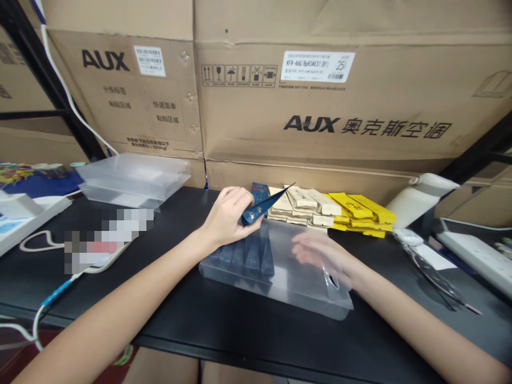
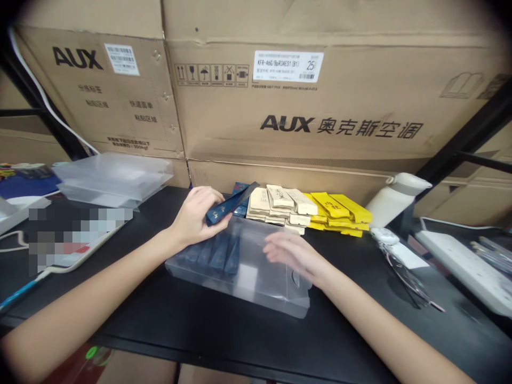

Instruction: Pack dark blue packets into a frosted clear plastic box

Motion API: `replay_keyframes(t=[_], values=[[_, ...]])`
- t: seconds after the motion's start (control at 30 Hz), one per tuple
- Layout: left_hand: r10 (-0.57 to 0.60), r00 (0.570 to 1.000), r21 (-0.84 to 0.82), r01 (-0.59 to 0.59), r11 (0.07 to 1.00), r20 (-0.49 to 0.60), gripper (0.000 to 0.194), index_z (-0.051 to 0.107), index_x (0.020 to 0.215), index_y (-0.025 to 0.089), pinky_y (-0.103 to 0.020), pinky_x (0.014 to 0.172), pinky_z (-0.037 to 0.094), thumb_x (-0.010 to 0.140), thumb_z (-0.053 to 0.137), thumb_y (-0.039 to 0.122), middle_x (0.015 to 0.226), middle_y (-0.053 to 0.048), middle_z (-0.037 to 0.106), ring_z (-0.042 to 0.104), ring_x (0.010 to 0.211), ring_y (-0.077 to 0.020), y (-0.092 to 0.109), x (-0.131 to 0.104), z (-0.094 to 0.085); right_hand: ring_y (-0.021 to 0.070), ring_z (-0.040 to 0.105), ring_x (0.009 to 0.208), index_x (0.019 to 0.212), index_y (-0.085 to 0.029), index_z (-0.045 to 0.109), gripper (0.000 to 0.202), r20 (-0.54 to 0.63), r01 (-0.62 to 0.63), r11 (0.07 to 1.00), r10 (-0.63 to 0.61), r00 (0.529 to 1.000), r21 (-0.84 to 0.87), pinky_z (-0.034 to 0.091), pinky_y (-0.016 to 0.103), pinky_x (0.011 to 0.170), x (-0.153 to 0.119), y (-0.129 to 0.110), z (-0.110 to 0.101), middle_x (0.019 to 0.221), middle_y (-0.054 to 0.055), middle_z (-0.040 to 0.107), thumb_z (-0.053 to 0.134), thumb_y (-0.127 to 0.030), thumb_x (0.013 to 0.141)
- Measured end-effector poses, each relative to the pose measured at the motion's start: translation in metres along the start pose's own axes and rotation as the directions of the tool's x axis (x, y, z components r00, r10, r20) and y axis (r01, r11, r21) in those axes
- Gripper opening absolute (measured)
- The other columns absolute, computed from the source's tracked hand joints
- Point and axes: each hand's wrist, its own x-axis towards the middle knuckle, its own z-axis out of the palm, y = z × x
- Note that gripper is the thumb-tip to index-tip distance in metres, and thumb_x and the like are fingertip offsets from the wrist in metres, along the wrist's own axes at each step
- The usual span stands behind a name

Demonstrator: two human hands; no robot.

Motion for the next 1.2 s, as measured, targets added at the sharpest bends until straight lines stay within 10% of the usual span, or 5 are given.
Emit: replay_keyframes(t=[0.67,1.2], values=[[0.018,0.988,-0.128,0.002,0.992,0.156,0.031,0.06,0.071,0.016,-0.031,0.066,0.041,0.093,0.05,0.037,0.067,-0.003,0.065,0.06,0.063,-0.0173,0.0026,-0.0005,0.0,0.0134,0.071,0.07,0.086,-0.018,0.075,0.027,0.014,0.004,1.0,-0.004,1.0,0.024,0.058,0.023,0.069,0.0013,0.0029,-0.0021,0.078,0.005,0.076,0.083,-0.037,0.069],[0.017,0.98,-0.164,0.016,0.986,0.197,0.024,0.061,0.102,0.017,-0.034,0.079,0.051,0.078,0.06,0.018,0.099,-0.007,0.071,0.067,0.088,-0.0219,-0.0028,-0.0034,0.0022,0.0144,0.072,0.07,0.088,-0.017,0.075,0.03,0.002,-0.001,1.0,0.001,1.0,0.02,0.058,0.024,0.07,0.0016,0.003,-0.0026,0.079,0.006,0.077,0.084,-0.037,0.067]])
